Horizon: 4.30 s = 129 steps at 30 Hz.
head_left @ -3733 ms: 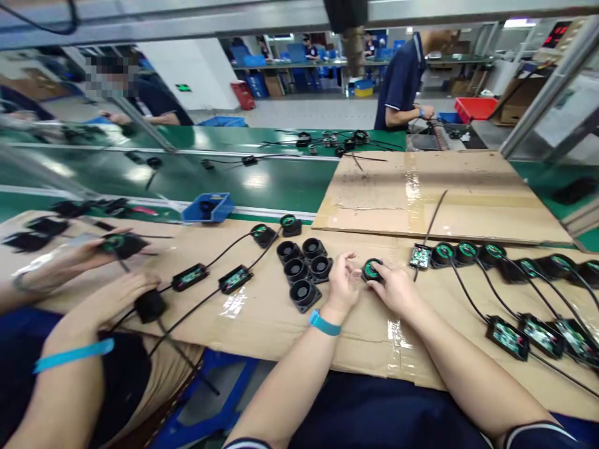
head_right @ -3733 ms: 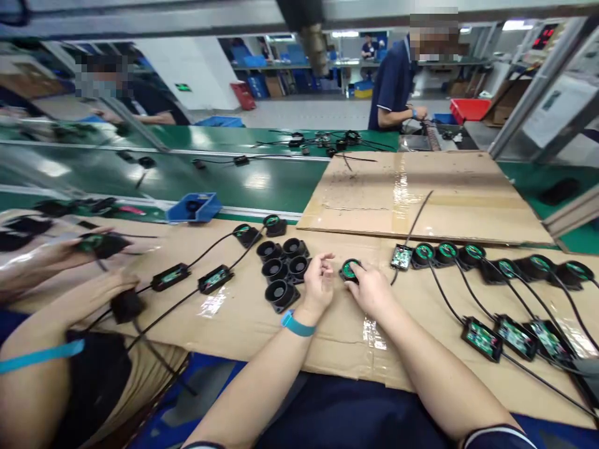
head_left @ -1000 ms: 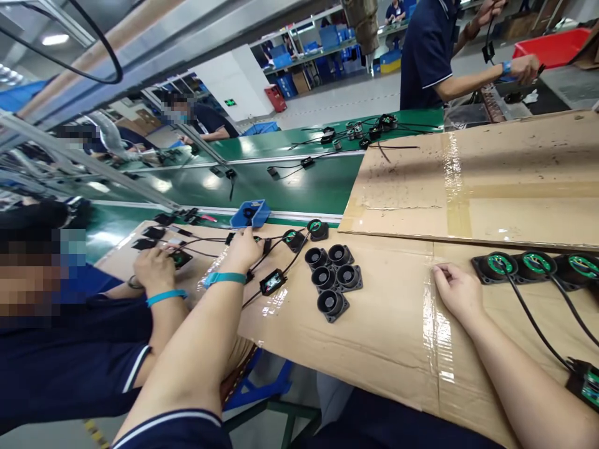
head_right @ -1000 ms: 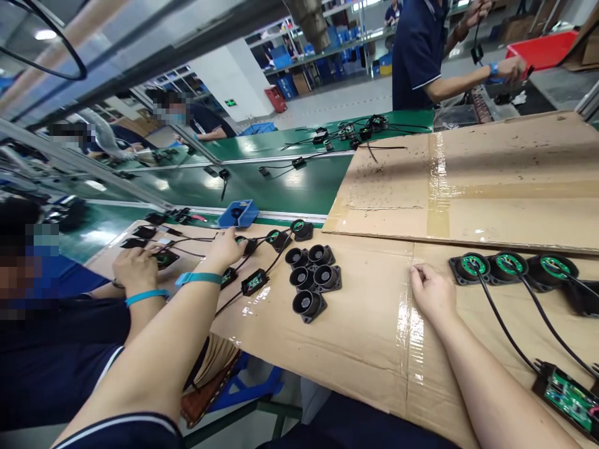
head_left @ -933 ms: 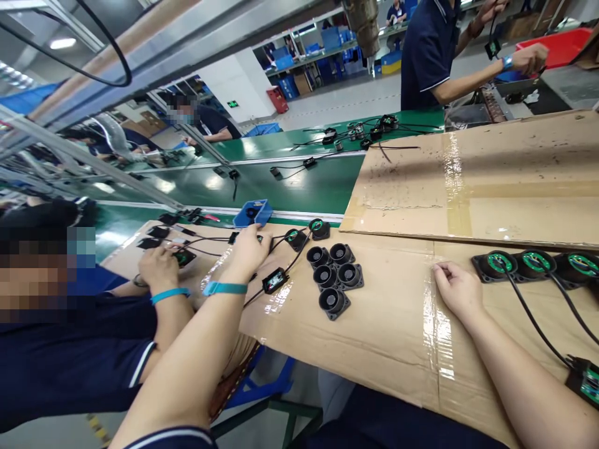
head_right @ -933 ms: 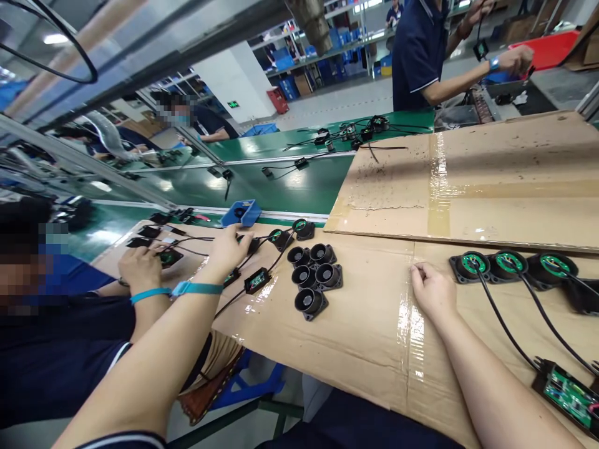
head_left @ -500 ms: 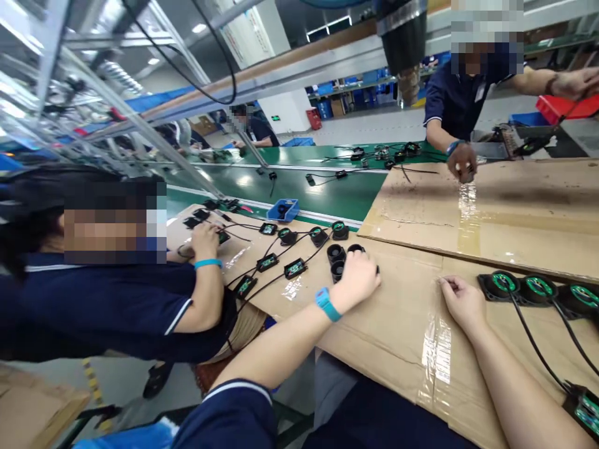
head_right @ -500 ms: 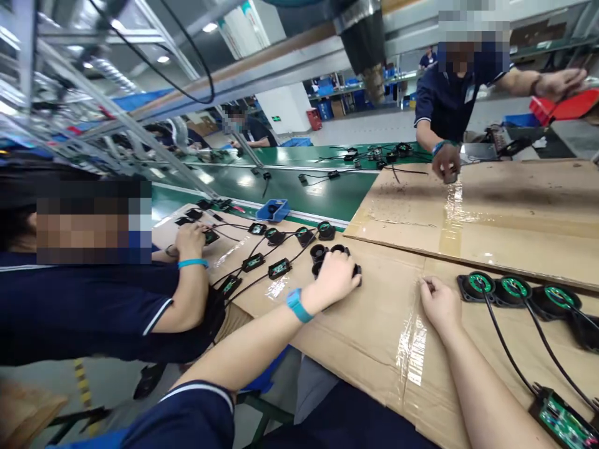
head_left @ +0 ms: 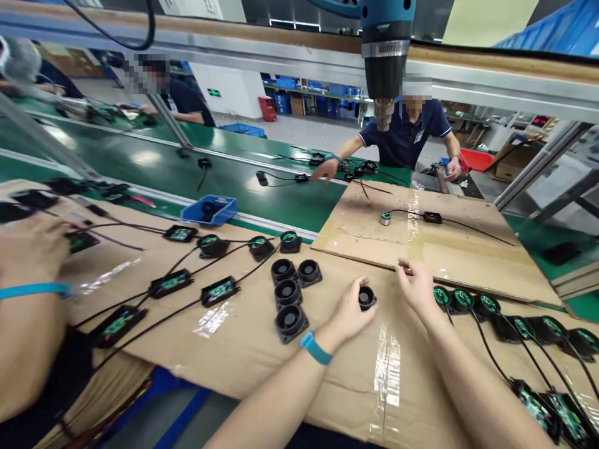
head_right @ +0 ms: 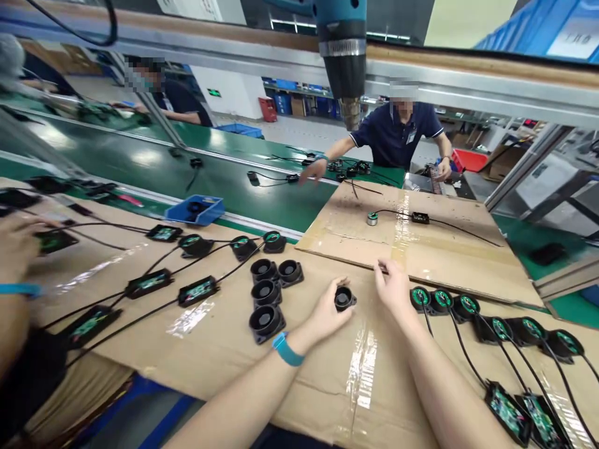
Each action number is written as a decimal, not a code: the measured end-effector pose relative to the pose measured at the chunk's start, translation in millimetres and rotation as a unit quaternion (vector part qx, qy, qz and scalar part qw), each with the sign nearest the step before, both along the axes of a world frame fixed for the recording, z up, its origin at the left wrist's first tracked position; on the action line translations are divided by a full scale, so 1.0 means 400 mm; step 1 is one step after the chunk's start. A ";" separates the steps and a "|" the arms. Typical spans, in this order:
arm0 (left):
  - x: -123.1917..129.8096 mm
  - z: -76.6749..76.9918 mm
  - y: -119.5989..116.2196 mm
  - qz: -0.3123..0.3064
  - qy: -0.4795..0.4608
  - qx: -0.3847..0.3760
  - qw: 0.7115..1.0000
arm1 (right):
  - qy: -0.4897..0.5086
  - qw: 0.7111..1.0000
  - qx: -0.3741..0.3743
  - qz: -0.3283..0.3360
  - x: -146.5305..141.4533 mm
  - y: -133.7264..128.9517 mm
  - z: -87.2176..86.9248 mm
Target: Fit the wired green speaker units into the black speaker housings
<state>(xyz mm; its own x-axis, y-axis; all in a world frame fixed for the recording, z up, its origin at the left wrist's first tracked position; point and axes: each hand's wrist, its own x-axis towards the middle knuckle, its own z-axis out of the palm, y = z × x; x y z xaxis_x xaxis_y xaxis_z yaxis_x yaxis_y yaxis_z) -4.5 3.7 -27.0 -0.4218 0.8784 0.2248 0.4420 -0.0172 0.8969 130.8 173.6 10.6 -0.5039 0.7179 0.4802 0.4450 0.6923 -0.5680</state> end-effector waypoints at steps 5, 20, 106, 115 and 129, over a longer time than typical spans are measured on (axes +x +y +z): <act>-0.026 -0.002 -0.006 -0.025 0.044 -0.011 0.999 | -0.261 0.959 0.110 0.002 -0.179 0.238 0.106; -0.043 0.031 0.004 0.043 0.153 -0.072 0.985 | -0.410 0.909 0.049 0.050 -0.357 0.286 0.148; 0.114 0.129 -0.009 0.051 0.128 -0.192 0.972 | 0.025 0.988 0.060 -0.139 0.125 -0.093 -0.051; 0.040 0.163 0.087 -0.102 0.219 -0.309 0.920 | 0.077 0.984 0.075 -0.140 0.111 -0.093 -0.070; -0.010 0.302 -0.054 -0.012 0.180 -0.202 0.963 | 0.109 0.973 -0.119 -0.164 0.114 -0.072 -0.106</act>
<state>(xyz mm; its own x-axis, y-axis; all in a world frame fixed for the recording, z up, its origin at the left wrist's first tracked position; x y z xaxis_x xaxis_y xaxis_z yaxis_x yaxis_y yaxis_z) -8.6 -17.8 93.7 -0.3584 0.9335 -0.0092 0.7294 0.2861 0.6214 176.3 144.8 -31.7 -0.1339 0.9268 0.3508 0.4714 0.3710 -0.8001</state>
